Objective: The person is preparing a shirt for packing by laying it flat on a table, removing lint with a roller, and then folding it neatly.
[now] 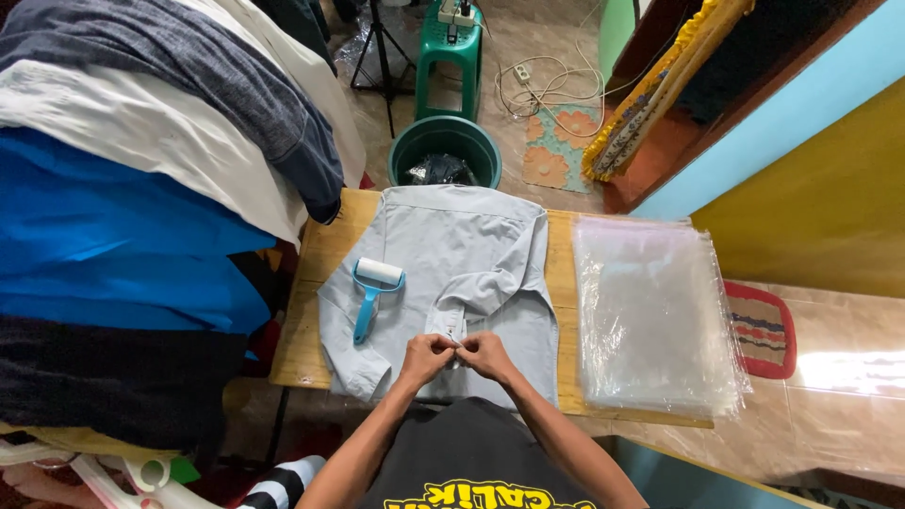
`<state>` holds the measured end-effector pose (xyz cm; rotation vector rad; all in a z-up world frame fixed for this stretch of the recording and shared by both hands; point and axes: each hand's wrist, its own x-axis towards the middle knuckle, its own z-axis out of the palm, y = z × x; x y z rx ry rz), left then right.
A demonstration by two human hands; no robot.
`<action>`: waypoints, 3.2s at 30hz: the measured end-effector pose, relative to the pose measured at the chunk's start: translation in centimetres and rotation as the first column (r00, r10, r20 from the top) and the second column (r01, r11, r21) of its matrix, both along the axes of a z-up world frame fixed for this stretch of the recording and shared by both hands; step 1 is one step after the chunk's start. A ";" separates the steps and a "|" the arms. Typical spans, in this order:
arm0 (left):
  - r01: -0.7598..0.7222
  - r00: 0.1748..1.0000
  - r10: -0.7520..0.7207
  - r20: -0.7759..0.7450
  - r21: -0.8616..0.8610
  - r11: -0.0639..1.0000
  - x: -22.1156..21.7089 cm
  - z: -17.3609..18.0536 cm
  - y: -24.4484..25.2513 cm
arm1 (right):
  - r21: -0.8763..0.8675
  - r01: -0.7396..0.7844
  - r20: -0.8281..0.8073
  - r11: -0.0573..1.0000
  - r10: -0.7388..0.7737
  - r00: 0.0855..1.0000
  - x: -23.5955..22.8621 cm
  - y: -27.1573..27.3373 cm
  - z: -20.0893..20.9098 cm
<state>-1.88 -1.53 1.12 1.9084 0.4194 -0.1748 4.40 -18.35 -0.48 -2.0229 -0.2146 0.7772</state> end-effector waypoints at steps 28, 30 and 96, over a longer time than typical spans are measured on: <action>-0.345 0.937 0.342 -0.073 -0.031 0.938 -0.1 -0.2 -0.4 | 0.105 0.216 0.085 0.971 -0.225 0.971 -1.9 2.7 2.6; -0.217 0.971 0.227 0.077 -0.115 0.969 -0.8 2.0 -0.3 | 0.145 0.170 0.000 0.975 -0.171 0.985 -1.7 2.4 2.6; 0.393 0.878 -0.283 -0.387 0.242 0.887 -2.0 -2.8 9.8 | -0.112 0.115 -0.326 0.987 -0.146 0.934 -5.3 2.3 -0.3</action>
